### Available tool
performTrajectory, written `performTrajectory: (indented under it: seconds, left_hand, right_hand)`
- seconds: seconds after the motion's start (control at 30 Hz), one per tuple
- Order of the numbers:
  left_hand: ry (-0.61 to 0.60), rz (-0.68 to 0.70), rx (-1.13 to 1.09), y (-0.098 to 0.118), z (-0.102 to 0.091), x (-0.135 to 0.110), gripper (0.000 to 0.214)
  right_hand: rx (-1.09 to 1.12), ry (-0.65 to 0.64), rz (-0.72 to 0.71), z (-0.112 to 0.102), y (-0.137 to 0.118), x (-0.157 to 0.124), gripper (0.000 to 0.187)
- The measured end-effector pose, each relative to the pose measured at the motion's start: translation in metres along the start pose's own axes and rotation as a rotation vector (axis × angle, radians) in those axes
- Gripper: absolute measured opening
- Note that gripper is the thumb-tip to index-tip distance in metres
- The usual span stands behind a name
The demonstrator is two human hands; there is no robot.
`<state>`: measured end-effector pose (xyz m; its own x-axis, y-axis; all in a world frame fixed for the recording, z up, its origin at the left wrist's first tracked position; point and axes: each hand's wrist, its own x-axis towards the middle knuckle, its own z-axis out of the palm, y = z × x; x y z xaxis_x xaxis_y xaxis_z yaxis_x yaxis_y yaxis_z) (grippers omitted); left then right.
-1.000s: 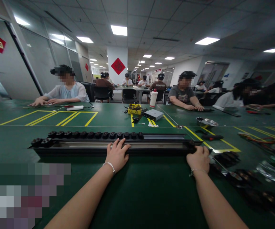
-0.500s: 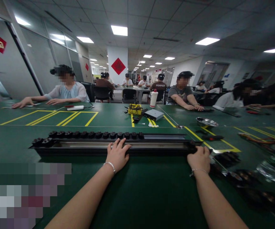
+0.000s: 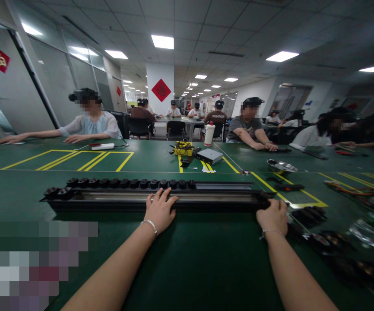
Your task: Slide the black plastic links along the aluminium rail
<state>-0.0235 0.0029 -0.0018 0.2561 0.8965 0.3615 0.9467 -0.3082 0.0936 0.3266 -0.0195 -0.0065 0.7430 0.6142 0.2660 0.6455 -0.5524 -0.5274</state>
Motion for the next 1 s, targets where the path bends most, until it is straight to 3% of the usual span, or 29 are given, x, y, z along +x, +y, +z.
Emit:
performTrajectory:
  seconds: [1.0]
  left_hand:
    - [0.016, 0.017, 0.0, -0.0026, 0.0033, 0.0007, 0.04]
  right_hand:
    - [-0.002, -0.021, 0.031, -0.0015, 0.0001, 0.0015, 0.052]
